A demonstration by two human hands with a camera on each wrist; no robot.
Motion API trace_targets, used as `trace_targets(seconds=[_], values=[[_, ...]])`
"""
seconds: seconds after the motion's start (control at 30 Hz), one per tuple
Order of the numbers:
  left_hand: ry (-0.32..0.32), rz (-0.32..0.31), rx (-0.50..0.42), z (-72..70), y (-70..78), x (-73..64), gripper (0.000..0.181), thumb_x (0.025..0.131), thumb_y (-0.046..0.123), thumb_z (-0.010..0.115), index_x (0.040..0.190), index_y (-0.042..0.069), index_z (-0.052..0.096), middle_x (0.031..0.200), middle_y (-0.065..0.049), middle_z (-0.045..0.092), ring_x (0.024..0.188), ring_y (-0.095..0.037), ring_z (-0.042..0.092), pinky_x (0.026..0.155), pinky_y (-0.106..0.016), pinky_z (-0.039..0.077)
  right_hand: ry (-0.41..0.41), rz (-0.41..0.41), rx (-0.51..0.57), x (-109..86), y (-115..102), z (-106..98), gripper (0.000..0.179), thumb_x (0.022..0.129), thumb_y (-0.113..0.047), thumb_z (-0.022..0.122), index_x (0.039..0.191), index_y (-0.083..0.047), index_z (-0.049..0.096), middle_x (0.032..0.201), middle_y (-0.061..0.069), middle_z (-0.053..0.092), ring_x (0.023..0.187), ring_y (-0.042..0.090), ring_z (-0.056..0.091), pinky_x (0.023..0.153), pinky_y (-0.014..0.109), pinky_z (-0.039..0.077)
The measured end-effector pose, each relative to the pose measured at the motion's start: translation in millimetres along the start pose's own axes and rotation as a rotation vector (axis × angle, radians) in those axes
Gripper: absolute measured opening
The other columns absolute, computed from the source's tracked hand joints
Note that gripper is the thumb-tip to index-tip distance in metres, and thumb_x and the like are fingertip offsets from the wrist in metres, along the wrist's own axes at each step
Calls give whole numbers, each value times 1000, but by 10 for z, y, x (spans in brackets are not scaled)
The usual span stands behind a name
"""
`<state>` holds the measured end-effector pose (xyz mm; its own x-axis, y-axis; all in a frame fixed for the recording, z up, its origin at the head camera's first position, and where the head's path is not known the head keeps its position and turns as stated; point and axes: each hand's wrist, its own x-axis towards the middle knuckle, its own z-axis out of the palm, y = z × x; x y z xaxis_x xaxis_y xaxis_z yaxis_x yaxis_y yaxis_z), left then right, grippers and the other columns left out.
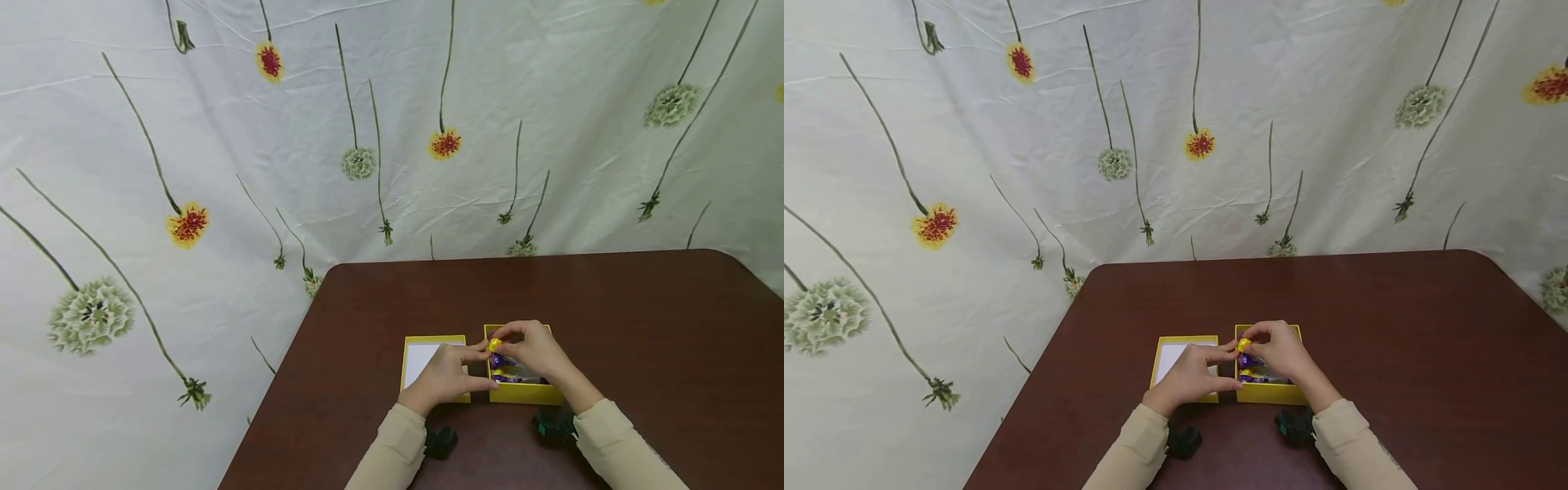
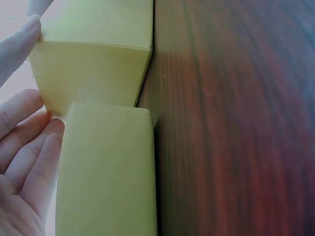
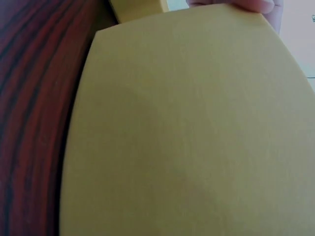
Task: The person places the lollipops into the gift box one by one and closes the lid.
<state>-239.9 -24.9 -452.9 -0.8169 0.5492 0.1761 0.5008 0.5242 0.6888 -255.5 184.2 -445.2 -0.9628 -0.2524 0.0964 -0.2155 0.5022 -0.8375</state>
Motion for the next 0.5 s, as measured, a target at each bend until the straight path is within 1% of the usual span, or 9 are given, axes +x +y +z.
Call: trace_targets(seconds=[0.2, 0.27, 0.3, 0.37, 0.4, 0.43, 0.5], values=[[2, 5, 11, -4, 7, -1, 56, 81, 34, 84, 127, 7, 69, 142, 1, 59, 47, 0, 31, 45, -16, 32, 20, 10, -8, 15, -2, 6, 14, 90, -5, 73, 103, -4, 77, 98, 10, 74, 87, 19, 68, 78, 36, 60], [2, 5, 10, -2, 5, -1, 56, 81, 34, 84, 127, 7, 69, 142, 0, 59, 45, -1, 33, 45, -16, 34, 26, 18, -12, 19, 4, 7, 13, 90, -5, 73, 102, -5, 77, 97, 9, 74, 87, 19, 67, 77, 36, 60], [3, 5, 14, 1, -1, -1, 56, 81, 34, 84, 127, 7, 69, 142, 0, 59, 45, -1, 36, 47, -15, 37, 29, 24, -12, 21, 5, 8, 13, 90, -5, 73, 102, -6, 77, 97, 9, 74, 87, 19, 67, 77, 36, 60], [8, 8, 20, 5, -3, 0, 56, 81, 35, 84, 127, 8, 69, 141, 1, 59, 57, 0, 56, 57, -12, 46, 29, 33, -10, 24, 10, 9, 12, 90, -6, 73, 101, -7, 77, 97, 8, 74, 87, 19, 67, 77, 36, 60], [11, 11, 26, 6, -4, -1, 56, 81, 36, 84, 127, 8, 69, 141, 1, 59, 68, -1, 65, 64, -12, 50, 26, 32, -9, 24, 11, 8, 12, 90, -6, 73, 101, -6, 77, 97, 8, 74, 87, 19, 66, 77, 35, 59], [13, 14, 30, 7, -6, -1, 55, 81, 36, 83, 127, 8, 69, 141, 1, 59, 81, -4, 70, 71, -13, 53, 23, 31, -7, 24, 13, 8, 12, 90, -7, 73, 101, -6, 77, 97, 8, 74, 86, 19, 66, 77, 35, 59], [18, 21, 41, 10, -11, -1, 55, 81, 37, 83, 127, 8, 69, 141, 1, 60, 102, -10, 71, 83, -15, 55, 19, 27, -4, 23, 12, 7, 11, 90, -7, 74, 100, -6, 77, 96, 9, 74, 86, 19, 66, 76, 35, 59]])
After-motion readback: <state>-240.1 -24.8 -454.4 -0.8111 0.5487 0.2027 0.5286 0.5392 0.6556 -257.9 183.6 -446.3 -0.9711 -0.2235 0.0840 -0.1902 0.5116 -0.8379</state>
